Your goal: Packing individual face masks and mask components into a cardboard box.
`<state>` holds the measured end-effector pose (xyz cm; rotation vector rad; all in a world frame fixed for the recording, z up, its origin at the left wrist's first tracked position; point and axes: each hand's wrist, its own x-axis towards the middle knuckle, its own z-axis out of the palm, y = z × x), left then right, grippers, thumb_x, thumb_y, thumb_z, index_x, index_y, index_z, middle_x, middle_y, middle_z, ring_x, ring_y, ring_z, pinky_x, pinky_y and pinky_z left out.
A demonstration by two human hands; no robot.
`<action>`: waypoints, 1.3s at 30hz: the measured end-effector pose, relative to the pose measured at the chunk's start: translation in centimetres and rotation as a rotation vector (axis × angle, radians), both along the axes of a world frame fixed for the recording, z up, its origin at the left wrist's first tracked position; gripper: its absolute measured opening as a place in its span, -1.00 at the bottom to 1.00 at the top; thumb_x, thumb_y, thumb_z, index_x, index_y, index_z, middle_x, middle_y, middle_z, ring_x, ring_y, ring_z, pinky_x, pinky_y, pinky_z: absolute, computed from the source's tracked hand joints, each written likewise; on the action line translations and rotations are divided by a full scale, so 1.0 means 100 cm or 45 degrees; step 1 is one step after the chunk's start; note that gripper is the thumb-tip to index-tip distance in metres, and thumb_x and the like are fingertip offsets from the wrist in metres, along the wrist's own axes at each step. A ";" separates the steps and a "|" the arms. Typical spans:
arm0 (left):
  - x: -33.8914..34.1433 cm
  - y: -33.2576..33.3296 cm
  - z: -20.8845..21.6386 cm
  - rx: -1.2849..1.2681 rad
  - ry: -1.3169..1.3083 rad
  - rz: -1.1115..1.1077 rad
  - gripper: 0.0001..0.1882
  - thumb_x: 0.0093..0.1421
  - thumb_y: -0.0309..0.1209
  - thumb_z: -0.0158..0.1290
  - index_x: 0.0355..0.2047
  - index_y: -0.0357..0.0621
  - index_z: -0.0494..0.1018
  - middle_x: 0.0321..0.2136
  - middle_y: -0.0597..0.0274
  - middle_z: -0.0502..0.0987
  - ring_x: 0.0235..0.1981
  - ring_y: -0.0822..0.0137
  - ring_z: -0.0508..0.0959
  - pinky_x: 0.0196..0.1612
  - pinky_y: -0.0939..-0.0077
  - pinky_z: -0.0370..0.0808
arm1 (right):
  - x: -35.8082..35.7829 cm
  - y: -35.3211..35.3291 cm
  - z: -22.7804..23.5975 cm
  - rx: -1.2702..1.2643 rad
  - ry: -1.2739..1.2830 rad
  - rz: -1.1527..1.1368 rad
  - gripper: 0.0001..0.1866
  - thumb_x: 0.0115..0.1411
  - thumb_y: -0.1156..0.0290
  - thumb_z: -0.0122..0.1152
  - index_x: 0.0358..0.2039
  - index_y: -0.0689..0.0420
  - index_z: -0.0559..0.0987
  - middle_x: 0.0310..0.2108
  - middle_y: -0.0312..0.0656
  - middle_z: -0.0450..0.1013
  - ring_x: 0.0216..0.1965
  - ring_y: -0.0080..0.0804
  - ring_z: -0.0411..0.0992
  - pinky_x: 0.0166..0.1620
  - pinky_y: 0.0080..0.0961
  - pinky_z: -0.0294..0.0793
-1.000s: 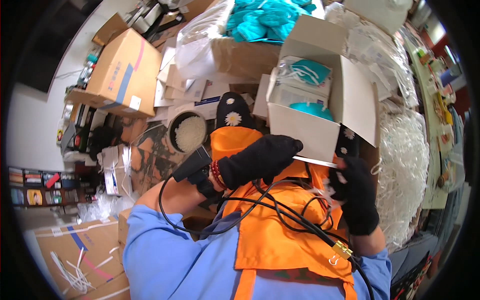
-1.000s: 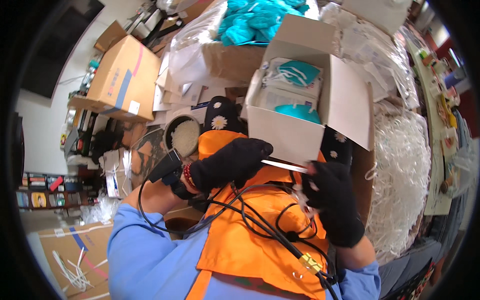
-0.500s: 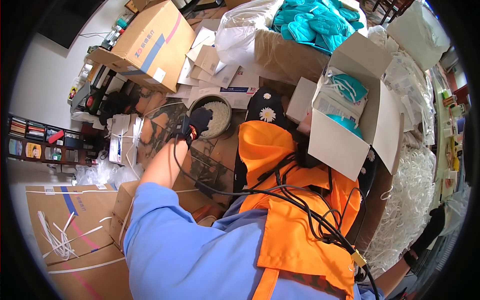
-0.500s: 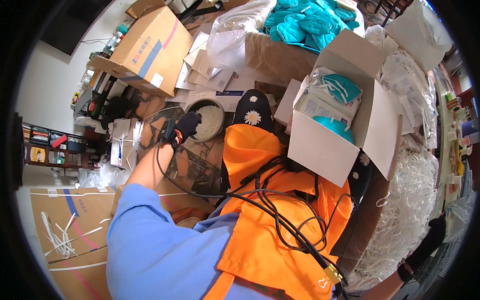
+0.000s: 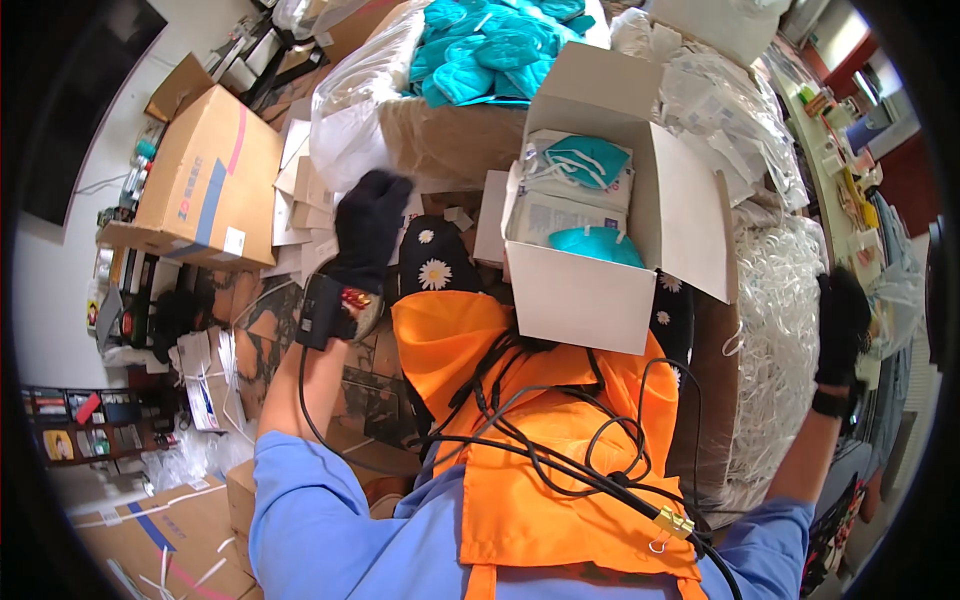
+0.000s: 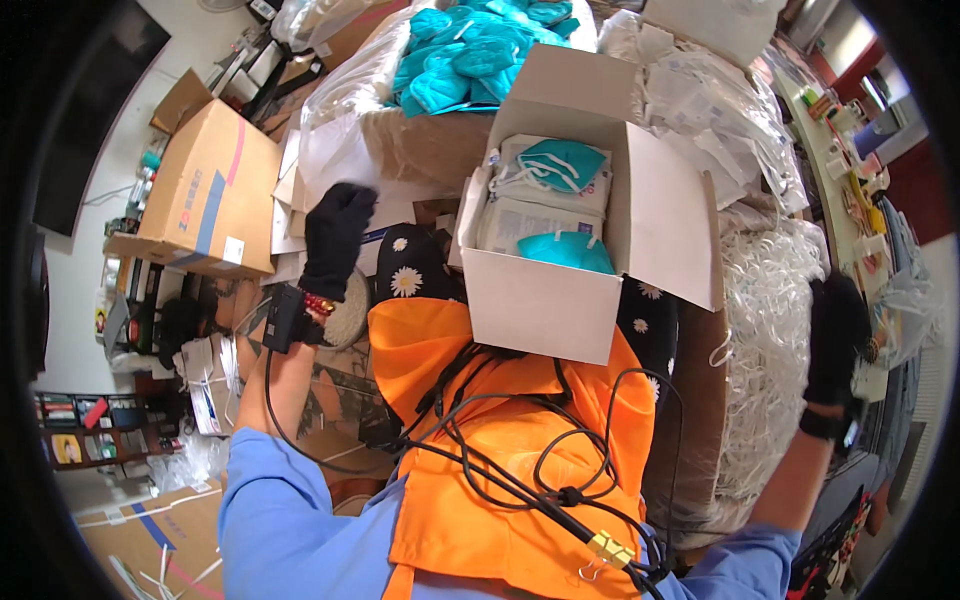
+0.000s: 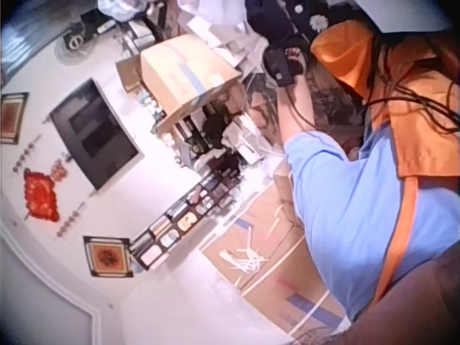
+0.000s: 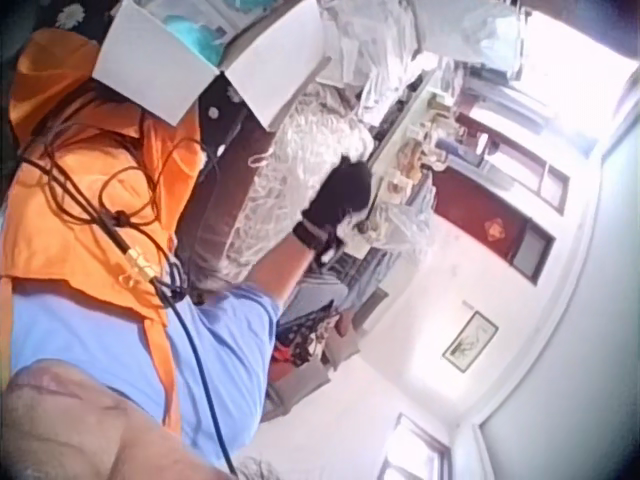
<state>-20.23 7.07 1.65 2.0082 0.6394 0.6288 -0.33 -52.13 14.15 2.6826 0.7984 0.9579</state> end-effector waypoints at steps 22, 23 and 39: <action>0.124 -0.162 0.026 0.544 1.154 -1.111 -0.49 -0.24 -0.16 0.28 -0.32 -0.27 0.55 -0.27 -0.13 0.57 -0.26 -0.08 0.59 -0.17 0.23 0.52 | 0.100 0.345 -0.141 0.006 0.930 0.204 -0.54 -0.05 0.31 0.27 -0.12 0.22 0.49 -0.11 0.12 0.43 -0.07 0.04 0.43 -0.02 -0.22 0.43; 0.122 -0.159 0.011 0.595 1.059 -1.061 -0.54 -0.23 -0.20 0.27 -0.33 -0.24 0.56 -0.26 -0.11 0.56 -0.25 -0.07 0.58 -0.15 0.24 0.51 | 0.092 0.345 -0.137 0.077 0.834 0.247 -0.63 0.00 0.35 0.21 -0.15 0.20 0.50 -0.15 0.10 0.43 -0.08 0.03 0.43 -0.05 -0.22 0.43; 0.082 -0.130 0.087 -0.474 -0.505 -0.705 -0.61 0.05 -0.54 0.20 -0.06 -0.18 0.49 0.08 0.19 0.40 0.03 0.34 0.43 0.05 0.47 0.39 | 0.016 0.261 -0.030 1.428 1.157 0.741 -0.83 0.17 0.56 0.16 -0.20 0.19 0.55 -0.32 -0.23 0.54 -0.25 -0.55 0.48 -0.15 -0.58 0.44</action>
